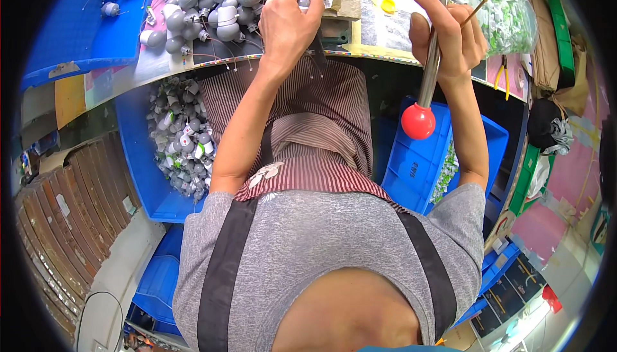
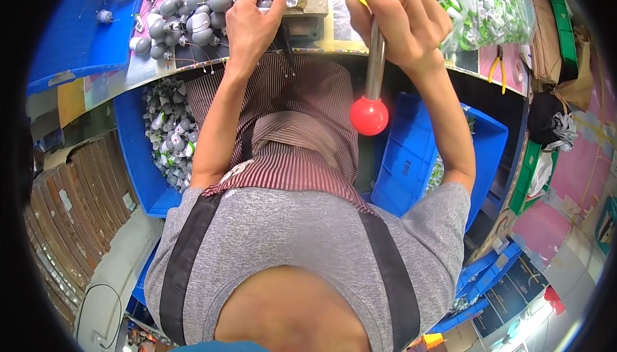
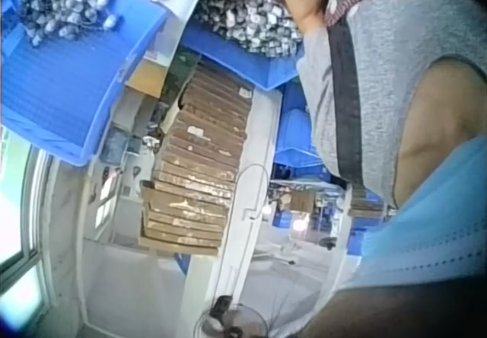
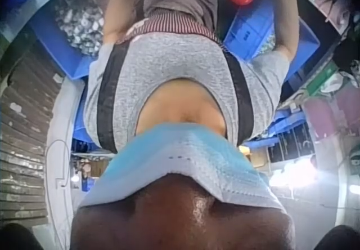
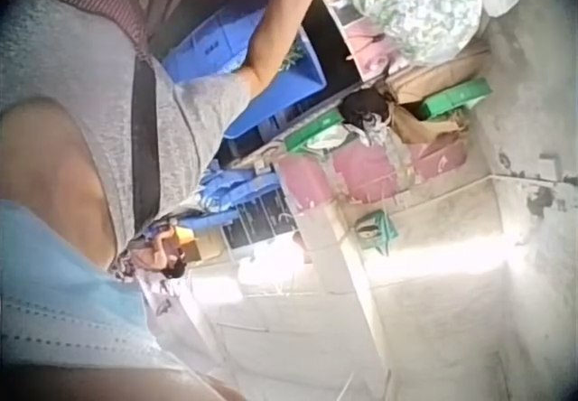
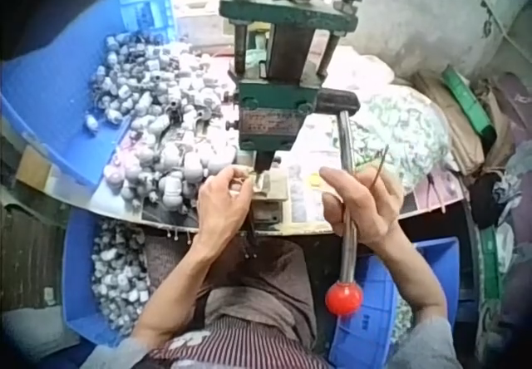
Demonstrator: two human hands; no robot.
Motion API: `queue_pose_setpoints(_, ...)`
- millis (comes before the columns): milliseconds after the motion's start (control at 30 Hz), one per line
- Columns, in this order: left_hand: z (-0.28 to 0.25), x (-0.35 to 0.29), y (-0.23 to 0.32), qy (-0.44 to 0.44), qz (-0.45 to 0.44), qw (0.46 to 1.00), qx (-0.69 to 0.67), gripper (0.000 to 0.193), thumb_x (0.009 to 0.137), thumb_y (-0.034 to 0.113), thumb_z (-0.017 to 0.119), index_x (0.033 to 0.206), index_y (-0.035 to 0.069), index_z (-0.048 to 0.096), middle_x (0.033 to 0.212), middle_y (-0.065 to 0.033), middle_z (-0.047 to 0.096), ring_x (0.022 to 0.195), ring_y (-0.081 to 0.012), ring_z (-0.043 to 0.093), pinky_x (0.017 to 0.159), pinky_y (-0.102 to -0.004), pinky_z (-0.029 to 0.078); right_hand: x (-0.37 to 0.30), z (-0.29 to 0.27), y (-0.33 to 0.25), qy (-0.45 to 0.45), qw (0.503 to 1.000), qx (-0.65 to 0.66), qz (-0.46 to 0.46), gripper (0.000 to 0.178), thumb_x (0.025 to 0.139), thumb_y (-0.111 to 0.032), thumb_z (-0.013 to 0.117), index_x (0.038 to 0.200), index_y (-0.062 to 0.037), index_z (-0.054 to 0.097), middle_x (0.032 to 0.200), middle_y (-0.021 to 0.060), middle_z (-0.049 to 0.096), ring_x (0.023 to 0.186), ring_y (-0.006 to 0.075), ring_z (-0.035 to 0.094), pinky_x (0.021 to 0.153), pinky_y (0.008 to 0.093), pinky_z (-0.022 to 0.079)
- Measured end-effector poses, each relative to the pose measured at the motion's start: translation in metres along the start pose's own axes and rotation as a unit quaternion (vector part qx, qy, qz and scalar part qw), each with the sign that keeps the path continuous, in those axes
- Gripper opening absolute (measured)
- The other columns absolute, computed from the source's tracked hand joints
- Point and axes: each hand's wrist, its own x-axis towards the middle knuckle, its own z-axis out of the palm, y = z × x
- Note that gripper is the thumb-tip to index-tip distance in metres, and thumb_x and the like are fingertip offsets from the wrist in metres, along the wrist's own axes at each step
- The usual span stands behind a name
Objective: Assemble small spherical components using a manual press machine on a factory assembly line.
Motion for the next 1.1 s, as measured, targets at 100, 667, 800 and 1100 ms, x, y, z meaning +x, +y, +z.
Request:
queue_pose_setpoints(100, 0.003, 0.002, 0.005, -0.017, -0.006, 1.000, 0.004, 0.021, 0.087, 0.028, 0.068, 0.095, 0.010, 0.074, 0.074, -0.0140, 0.070, 0.079, -0.0338, 0.066, 0.075, -0.0461, 0.053, 0.003, -0.026, 0.008, -0.079, 0.996, -0.039, 0.016, 0.017, 0.092, -0.017, 0.074, 0.103, -0.0041, 0.075, 0.067, 0.0016, 0.058, 0.060, 0.0171, 0.059, 0.055, 0.0271, 0.047)
queue_pose_setpoints(667, -0.005, -0.013, 0.024, -0.057, 0.109, 0.987, -0.105, 0.013, 0.086, 0.013, 0.072, 0.093, 0.003, 0.070, 0.088, -0.0153, 0.072, 0.083, -0.0323, 0.070, 0.075, -0.0412, 0.054, -0.035, 0.051, 0.093, -0.276, 0.898, 0.057, 0.338, 0.024, 0.101, -0.024, 0.058, 0.095, -0.0035, 0.069, 0.072, 0.0118, 0.066, 0.063, 0.0246, 0.066, 0.059, 0.0366, 0.050)
queue_pose_setpoints(800, -0.058, -0.015, 0.020, 0.001, 0.037, 0.995, -0.092, 0.013, 0.088, 0.015, 0.072, 0.094, 0.004, 0.071, 0.087, -0.0113, 0.074, 0.077, -0.0215, 0.070, 0.071, -0.0341, 0.054, -0.098, 0.053, 0.060, -0.441, 0.847, -0.133, 0.266, 0.026, 0.091, -0.005, 0.058, 0.117, -0.0054, 0.061, 0.117, 0.0172, 0.064, 0.104, 0.0382, 0.063, 0.083, 0.0488, 0.054)
queue_pose_setpoints(1100, -0.109, 0.099, -0.065, 0.172, 0.196, 0.943, 0.204, 0.025, 0.088, 0.023, 0.073, 0.100, 0.000, 0.071, 0.093, -0.0174, 0.074, 0.085, -0.0354, 0.071, 0.081, -0.0424, 0.054, -0.131, 0.053, 0.071, -0.419, 0.871, -0.147, 0.210, 0.034, 0.087, 0.003, 0.054, 0.121, 0.0014, 0.059, 0.116, 0.0185, 0.064, 0.108, 0.0355, 0.060, 0.091, 0.0440, 0.052)
